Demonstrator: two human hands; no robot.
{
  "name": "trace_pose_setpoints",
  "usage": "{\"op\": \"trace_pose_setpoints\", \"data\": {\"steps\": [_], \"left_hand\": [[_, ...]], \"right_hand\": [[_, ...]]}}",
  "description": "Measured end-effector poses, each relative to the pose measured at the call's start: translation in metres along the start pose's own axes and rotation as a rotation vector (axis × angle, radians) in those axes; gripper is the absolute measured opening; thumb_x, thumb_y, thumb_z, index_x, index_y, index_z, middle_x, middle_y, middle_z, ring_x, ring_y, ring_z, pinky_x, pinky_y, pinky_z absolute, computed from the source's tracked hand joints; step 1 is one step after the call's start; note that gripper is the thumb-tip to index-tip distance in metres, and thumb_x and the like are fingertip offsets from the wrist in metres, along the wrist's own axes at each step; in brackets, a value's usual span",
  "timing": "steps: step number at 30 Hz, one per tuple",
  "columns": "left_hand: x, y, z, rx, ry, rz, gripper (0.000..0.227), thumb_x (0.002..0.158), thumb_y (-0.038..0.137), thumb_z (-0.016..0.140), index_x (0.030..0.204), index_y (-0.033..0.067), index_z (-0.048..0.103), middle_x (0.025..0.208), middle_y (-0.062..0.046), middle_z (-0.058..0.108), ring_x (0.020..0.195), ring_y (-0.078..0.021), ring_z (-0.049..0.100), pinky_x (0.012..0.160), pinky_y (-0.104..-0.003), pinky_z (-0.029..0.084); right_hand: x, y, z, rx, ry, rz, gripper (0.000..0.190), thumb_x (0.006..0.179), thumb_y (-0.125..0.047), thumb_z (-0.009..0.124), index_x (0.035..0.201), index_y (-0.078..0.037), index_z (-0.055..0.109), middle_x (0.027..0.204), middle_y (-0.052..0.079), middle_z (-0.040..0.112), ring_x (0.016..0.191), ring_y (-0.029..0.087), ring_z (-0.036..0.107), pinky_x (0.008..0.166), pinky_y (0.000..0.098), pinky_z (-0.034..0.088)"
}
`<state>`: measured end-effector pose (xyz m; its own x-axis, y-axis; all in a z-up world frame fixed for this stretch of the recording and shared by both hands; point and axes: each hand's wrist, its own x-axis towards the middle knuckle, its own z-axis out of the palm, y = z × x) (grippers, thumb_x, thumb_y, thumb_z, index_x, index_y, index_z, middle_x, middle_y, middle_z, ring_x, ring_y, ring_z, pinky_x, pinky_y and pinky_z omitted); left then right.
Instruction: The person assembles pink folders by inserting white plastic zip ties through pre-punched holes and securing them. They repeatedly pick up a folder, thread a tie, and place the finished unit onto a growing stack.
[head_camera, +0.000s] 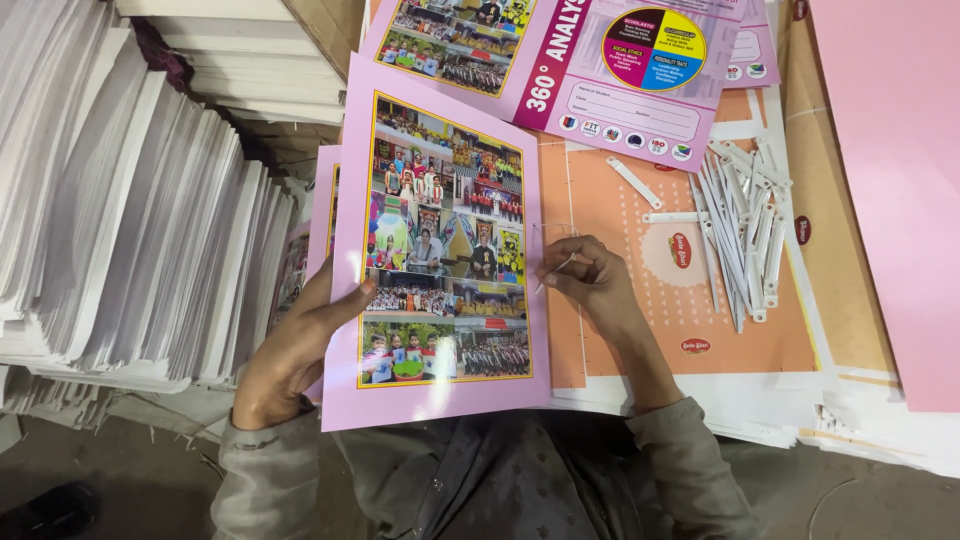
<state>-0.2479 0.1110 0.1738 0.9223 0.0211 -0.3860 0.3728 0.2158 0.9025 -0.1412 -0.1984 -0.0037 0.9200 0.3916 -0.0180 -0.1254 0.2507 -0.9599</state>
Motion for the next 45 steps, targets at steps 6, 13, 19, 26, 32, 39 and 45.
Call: {"op": "trace_pose_setpoints", "data": {"steps": [6,13,19,26,32,39,45], "left_hand": [[-0.002,0.006,0.007,0.028,0.063,-0.040,0.059,0.095,0.019,0.060,0.151,0.0053,0.048,0.141,-0.010,0.063,0.124,-0.0188,0.060,0.097,-0.034,0.050],[0.004,-0.001,0.001,0.062,0.039,0.012,0.059,0.095,0.017,0.059,0.151,0.0038,0.046,0.143,-0.011,0.062,0.127,-0.0203,0.059,0.101,-0.035,0.049],[0.006,-0.003,0.007,0.094,0.009,0.051,0.059,0.096,0.015,0.058,0.151,0.0006,0.044,0.143,-0.014,0.061,0.129,-0.0215,0.058,0.104,-0.037,0.047],[0.005,0.007,0.024,0.230,0.001,0.124,0.061,0.096,0.017,0.058,0.153,0.0033,0.042,0.148,-0.011,0.058,0.136,-0.0207,0.052,0.110,-0.036,0.040],[0.007,0.007,0.025,0.259,-0.037,0.139,0.061,0.097,0.019,0.057,0.154,0.0033,0.040,0.149,-0.011,0.057,0.136,-0.0203,0.050,0.111,-0.035,0.039],[0.015,0.001,0.021,0.419,-0.036,0.217,0.058,0.099,0.014,0.055,0.153,0.0014,0.038,0.148,-0.012,0.057,0.137,-0.0196,0.048,0.112,-0.035,0.037],[0.016,-0.002,0.020,0.374,-0.111,0.212,0.056,0.100,0.014,0.053,0.153,0.0004,0.039,0.148,-0.012,0.056,0.136,-0.0200,0.048,0.112,-0.034,0.037]], "right_hand": [[-0.002,-0.011,0.008,-0.416,-0.017,-0.017,0.027,0.082,0.007,0.076,0.107,-0.002,0.072,0.106,0.007,0.062,0.089,0.015,0.069,0.076,0.0275,0.057],[-0.005,-0.020,0.015,-0.586,-0.004,-0.051,0.007,0.082,0.000,0.078,0.089,-0.003,0.077,0.094,0.003,0.067,0.075,0.007,0.067,0.067,0.0254,0.056],[-0.007,-0.024,0.018,-0.659,0.017,-0.014,0.006,0.078,-0.001,0.081,0.083,-0.003,0.081,0.082,0.003,0.071,0.064,0.010,0.062,0.059,0.0260,0.050],[-0.002,-0.022,0.015,-0.666,0.000,0.043,0.008,0.076,-0.002,0.083,0.083,-0.002,0.080,0.081,0.007,0.074,0.067,0.013,0.070,0.061,0.0286,0.055],[0.001,-0.017,0.018,-0.684,0.014,0.068,0.008,0.075,-0.002,0.082,0.083,0.000,0.079,0.081,0.008,0.076,0.068,0.015,0.073,0.062,0.0292,0.056],[-0.005,-0.034,0.005,-0.397,-0.101,0.209,0.029,0.080,0.001,0.071,0.108,-0.007,0.066,0.084,0.001,0.075,0.068,0.009,0.068,0.058,0.0262,0.054],[-0.006,-0.020,-0.003,-0.438,-0.042,0.114,0.010,0.094,0.001,0.064,0.100,0.000,0.072,0.078,0.007,0.072,0.067,0.010,0.066,0.058,0.0260,0.053]]}}
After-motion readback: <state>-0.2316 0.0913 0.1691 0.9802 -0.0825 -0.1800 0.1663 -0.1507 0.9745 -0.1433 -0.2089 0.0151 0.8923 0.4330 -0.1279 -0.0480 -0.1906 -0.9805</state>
